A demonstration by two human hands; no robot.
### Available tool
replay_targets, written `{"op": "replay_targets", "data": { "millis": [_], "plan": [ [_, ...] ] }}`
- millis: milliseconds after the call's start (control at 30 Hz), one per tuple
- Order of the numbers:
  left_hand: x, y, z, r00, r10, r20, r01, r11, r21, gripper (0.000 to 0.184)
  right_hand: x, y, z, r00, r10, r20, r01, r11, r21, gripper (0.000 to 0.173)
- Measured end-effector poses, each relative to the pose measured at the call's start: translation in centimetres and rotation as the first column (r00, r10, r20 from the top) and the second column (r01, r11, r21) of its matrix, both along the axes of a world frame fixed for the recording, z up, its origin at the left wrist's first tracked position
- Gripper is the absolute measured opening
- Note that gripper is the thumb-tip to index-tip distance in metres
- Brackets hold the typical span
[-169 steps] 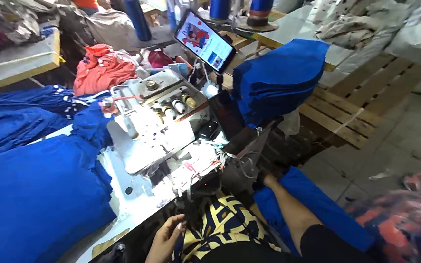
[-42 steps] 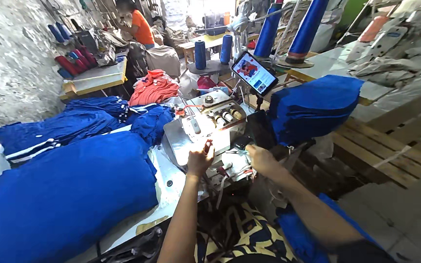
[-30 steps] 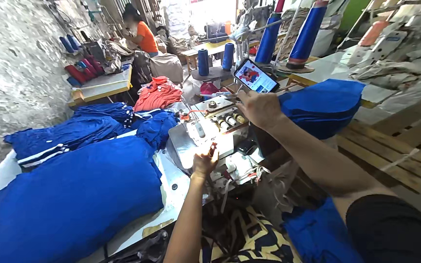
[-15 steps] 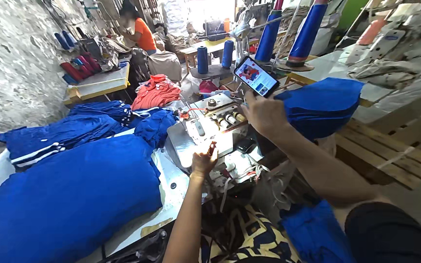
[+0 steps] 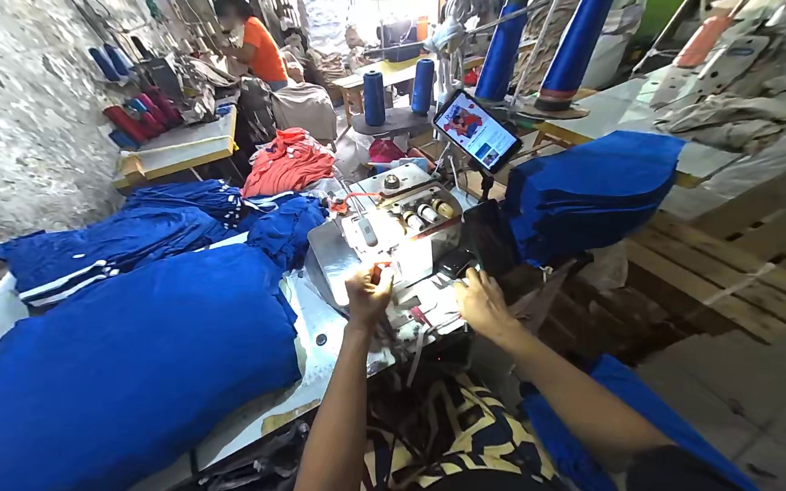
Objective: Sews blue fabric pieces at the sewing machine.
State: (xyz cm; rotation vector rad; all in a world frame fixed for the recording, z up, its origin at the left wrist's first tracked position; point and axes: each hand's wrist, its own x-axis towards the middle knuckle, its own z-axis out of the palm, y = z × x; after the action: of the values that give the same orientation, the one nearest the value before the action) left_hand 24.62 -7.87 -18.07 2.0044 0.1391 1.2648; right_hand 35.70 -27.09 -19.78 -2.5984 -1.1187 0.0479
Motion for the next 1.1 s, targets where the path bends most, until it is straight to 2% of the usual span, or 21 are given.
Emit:
{"op": "replay_targets", "data": {
  "millis": [67,133,200,267,300,367,433,500,533,600,667,767,833,967,1033,1100],
  "plan": [
    [-0.7,0.1,1.0,0.991,0.120,0.064,-0.111,0.986,-0.122,0.012,0.8,-0.3,2.7,0.999,0.050,-0.013,-0.048,0.990,0.129,0.028],
    [-1.0,0.5,2.6,0.966,0.232,0.116,-0.182,0.924,-0.335,0.012,2.1,-0.3,6.5,0.992,0.105,0.068,-0.123,0.923,0.365,0.027],
    [-0.4,1.3,3.7,0.931,0.321,0.172,-0.193,0.837,-0.512,0.013,4.3,0.7,11.2,0.969,0.073,0.235,-0.193,0.819,0.541,0.026],
    [0.2,2.0,3.7,0.929,0.348,0.127,-0.227,0.805,-0.548,0.031,6.8,3.3,17.1,0.909,-0.019,0.416,-0.266,0.741,0.616,0.029],
    [0.2,2.1,3.5,0.940,0.340,0.038,-0.273,0.813,-0.514,0.038,8.2,5.1,20.1,0.873,-0.048,0.486,-0.309,0.716,0.626,0.032],
    [0.4,2.3,3.6,0.934,0.331,-0.132,-0.356,0.856,-0.376,0.043,11.3,9.7,25.6,0.814,-0.036,0.580,-0.390,0.706,0.591,0.036],
    [0.4,2.2,3.9,0.929,0.286,-0.235,-0.352,0.879,-0.323,0.043,14.0,14.1,30.2,0.791,0.069,0.608,-0.443,0.751,0.490,0.036],
    [0.4,2.1,3.9,0.930,0.262,-0.257,-0.336,0.890,-0.308,0.042,15.0,17.0,33.5,0.864,0.204,0.461,-0.374,0.872,0.315,0.036],
    [0.2,2.1,3.9,0.934,0.266,-0.240,-0.331,0.897,-0.294,0.040,15.3,18.3,34.6,0.911,0.213,0.353,-0.297,0.932,0.206,0.035],
    [0.0,2.1,3.7,0.941,0.281,-0.188,-0.326,0.904,-0.278,0.033,16.3,21.0,35.9,0.974,0.129,0.187,-0.130,0.992,-0.005,0.036],
    [-0.2,2.2,3.6,0.948,0.274,-0.161,-0.311,0.901,-0.302,0.027,17.1,22.8,35.8,0.999,0.003,0.033,0.000,0.996,-0.091,0.037],
    [-0.1,2.4,3.3,0.954,0.260,-0.146,-0.296,0.889,-0.348,0.024,17.9,23.8,35.1,0.944,-0.101,-0.313,0.082,0.994,-0.074,0.027],
    [0.0,2.4,3.3,0.961,0.244,-0.131,-0.275,0.890,-0.363,0.024,18.3,23.9,34.8,0.896,-0.090,-0.434,0.092,0.996,-0.018,0.023],
    [-0.1,2.2,3.1,0.969,0.229,-0.094,-0.247,0.891,-0.380,0.022,18.6,23.5,34.4,0.937,0.018,-0.349,-0.007,0.999,0.031,0.024],
    [0.0,2.1,3.0,0.967,0.239,-0.085,-0.253,0.892,-0.375,0.022,18.7,23.7,34.6,0.977,-0.002,-0.215,0.003,1.000,0.005,0.020],
    [-0.1,2.0,3.0,0.962,0.257,-0.092,-0.273,0.889,-0.367,0.022,18.6,23.8,35.4,0.990,-0.075,-0.116,0.078,0.997,0.015,0.013]
  ]
}}
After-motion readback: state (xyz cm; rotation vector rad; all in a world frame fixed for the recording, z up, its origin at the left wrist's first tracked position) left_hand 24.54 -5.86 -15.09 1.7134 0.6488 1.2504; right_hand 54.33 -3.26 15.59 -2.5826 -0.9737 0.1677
